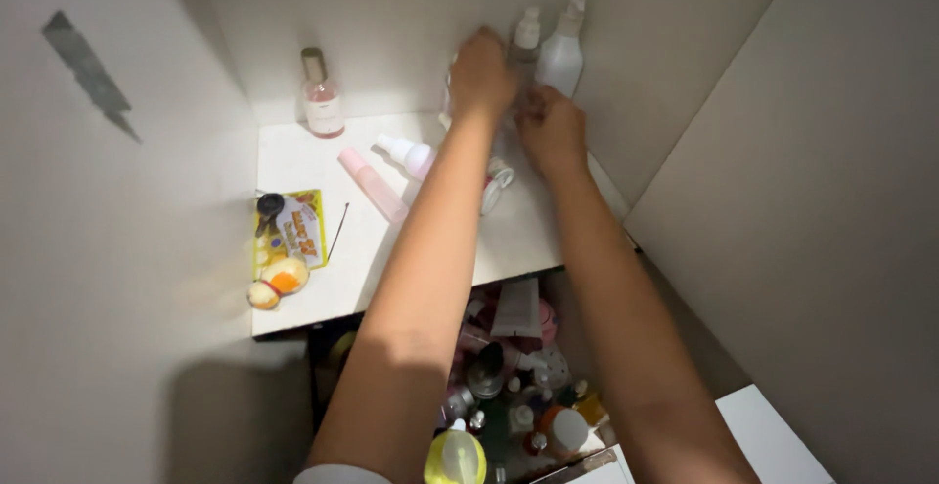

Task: Organizing various skincare and cosmetic bottles and tubes on a cupboard shelf.

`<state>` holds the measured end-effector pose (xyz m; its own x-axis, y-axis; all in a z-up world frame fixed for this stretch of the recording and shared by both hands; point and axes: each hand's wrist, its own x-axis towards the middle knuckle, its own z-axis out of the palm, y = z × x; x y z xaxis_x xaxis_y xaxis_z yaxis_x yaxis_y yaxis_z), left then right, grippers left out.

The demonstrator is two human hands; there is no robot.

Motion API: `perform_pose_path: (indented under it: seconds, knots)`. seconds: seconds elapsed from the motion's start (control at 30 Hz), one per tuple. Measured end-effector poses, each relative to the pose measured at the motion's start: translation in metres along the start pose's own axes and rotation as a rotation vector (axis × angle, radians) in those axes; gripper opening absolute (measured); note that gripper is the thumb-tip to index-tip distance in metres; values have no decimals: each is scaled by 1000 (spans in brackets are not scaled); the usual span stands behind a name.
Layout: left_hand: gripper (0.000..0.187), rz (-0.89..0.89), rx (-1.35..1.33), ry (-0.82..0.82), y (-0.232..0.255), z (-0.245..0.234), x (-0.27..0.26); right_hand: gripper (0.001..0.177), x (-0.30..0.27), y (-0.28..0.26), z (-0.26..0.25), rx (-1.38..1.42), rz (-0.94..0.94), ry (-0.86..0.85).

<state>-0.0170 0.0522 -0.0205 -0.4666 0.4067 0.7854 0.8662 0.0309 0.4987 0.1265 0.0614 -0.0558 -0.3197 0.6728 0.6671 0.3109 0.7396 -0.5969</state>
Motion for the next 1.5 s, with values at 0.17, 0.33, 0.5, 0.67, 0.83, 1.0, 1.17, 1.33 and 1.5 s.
perform_pose_path:
  seconds: [0.17,0.33,0.5,0.67,0.83,1.0,1.17,1.33,1.5]
  knots:
    - [22,-105,77,-15,10,-65,17,26,-1,-5,-5,60,-96,16]
    - [22,-163,115,-3,21,-154,-6,26,17,-28,1,263,-206,-62]
    - [23,-116,159,-43,17,-184,-42,29,35,-72,4,125,-338,-72]
    - [26,49,237,-142,46,-209,-89,26,49,-72,26,66,-343,-94]
    - [33,238,355,-101,55,-215,-124,19,51,-62,29,15,-362,-59]
    - [41,229,335,-172,59,-225,-139,18,62,-50,6,2,-423,-113]
    - [43,226,325,-212,52,-223,-144,15,69,-47,-18,-85,-494,-102]
    - [43,214,333,-245,48,-222,-147,17,65,-45,-36,-145,-499,-132]
    - [42,204,328,-238,46,-225,-149,11,54,-54,-47,-26,-285,-224]
